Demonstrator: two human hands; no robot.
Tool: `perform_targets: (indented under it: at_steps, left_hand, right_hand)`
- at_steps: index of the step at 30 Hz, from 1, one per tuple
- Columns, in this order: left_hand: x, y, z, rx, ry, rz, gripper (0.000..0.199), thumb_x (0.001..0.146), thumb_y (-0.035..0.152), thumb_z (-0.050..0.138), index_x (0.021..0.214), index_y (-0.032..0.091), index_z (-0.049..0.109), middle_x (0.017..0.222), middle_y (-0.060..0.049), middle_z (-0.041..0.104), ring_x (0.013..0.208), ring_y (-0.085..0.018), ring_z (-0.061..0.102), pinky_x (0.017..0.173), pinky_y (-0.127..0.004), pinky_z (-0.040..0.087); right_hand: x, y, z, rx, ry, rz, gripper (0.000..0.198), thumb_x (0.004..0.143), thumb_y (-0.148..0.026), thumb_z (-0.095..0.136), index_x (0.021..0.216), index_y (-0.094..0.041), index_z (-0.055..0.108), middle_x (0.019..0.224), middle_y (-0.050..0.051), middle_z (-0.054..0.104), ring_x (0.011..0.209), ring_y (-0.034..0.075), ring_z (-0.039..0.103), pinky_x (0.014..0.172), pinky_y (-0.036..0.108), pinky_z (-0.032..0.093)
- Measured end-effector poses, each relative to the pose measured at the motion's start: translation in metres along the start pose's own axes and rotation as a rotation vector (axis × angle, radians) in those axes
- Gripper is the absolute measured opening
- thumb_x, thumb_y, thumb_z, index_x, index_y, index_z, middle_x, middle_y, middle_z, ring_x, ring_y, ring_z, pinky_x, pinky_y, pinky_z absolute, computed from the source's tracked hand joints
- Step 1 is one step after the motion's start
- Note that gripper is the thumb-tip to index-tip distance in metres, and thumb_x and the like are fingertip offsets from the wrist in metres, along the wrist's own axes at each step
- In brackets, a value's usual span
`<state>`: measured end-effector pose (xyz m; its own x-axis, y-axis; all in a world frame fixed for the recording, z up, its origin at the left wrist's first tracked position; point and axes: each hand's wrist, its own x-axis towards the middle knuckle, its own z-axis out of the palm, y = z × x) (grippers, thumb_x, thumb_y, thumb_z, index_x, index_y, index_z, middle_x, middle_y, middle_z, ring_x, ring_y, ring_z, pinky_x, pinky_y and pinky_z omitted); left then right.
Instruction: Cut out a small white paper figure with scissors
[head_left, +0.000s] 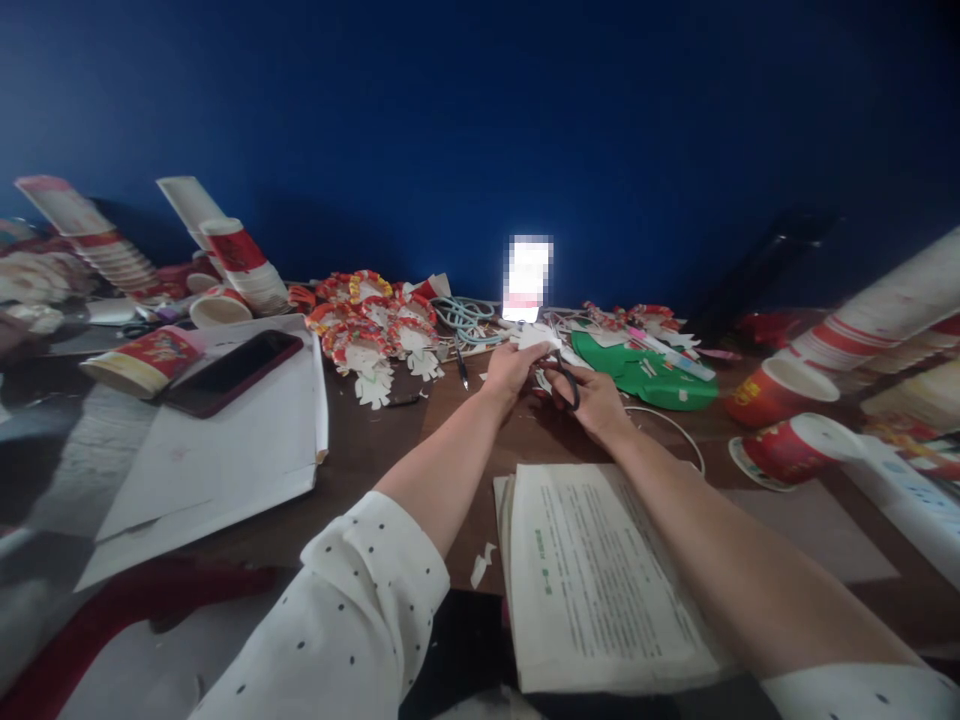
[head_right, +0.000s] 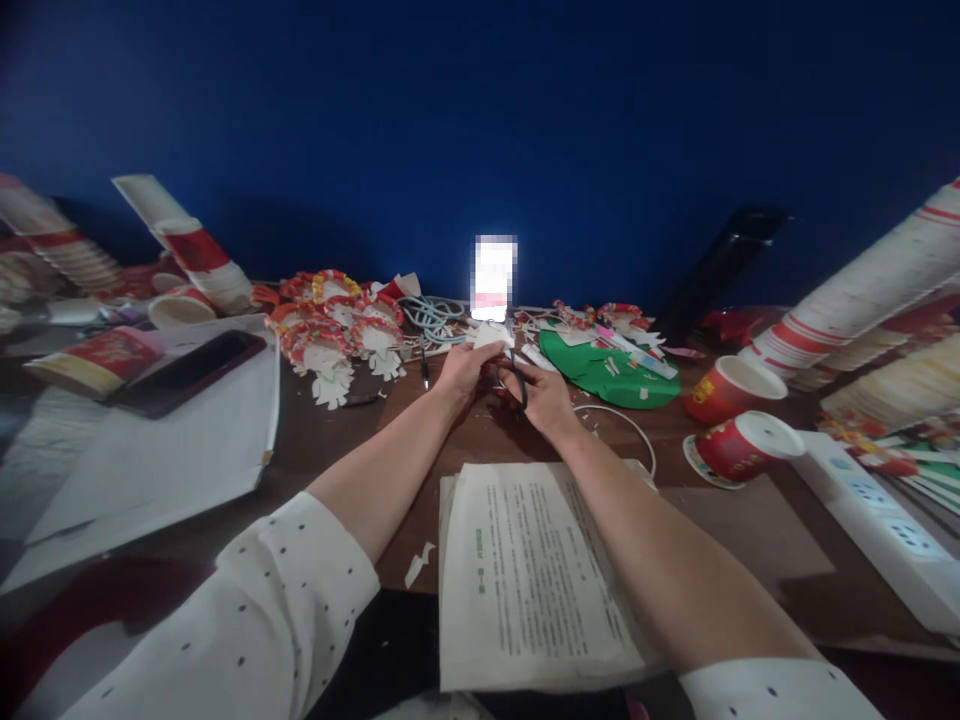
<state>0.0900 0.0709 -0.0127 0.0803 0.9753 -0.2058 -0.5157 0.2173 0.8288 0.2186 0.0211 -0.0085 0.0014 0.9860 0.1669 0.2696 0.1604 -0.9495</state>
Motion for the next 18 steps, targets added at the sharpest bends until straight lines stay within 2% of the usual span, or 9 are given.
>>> perform_targets:
  at_steps: [6, 11, 18]
  left_hand:
    - [0.0016, -0.0013, -0.0013, 0.045, -0.04, 0.059, 0.032, 0.064, 0.032, 0.089, 0.081, 0.014, 0.068, 0.064, -0.003, 0.069, 0.051, -0.013, 0.061, 0.051, -0.024, 0.048]
    - [-0.0003, -0.0003, -0.0004, 0.062, -0.024, 0.06, 0.028, 0.067, 0.031, 0.086, 0.08, 0.014, 0.067, 0.063, -0.003, 0.069, 0.048, -0.012, 0.058, 0.047, -0.023, 0.044]
    - [0.0001, 0.0007, -0.0003, 0.039, 0.015, 0.041, 0.021, 0.067, 0.025, 0.084, 0.078, 0.013, 0.07, 0.065, -0.004, 0.069, 0.053, -0.013, 0.061, 0.052, -0.024, 0.045]
  right_hand:
    - [0.0008, 0.0002, -0.0001, -0.006, -0.012, -0.006, 0.051, 0.075, -0.062, 0.075, 0.094, -0.015, 0.082, 0.053, -0.001, 0.054, 0.054, 0.015, 0.047, 0.056, 0.031, 0.043]
    - [-0.0009, -0.0039, 0.0002, -0.014, -0.009, -0.011, 0.052, 0.074, -0.064, 0.075, 0.091, -0.015, 0.082, 0.053, -0.001, 0.053, 0.054, 0.014, 0.046, 0.055, 0.03, 0.041]
    - [-0.0006, -0.0034, -0.0009, -0.028, -0.019, -0.015, 0.048, 0.076, -0.062, 0.074, 0.09, -0.017, 0.082, 0.053, 0.0, 0.054, 0.053, 0.015, 0.048, 0.054, 0.031, 0.042]
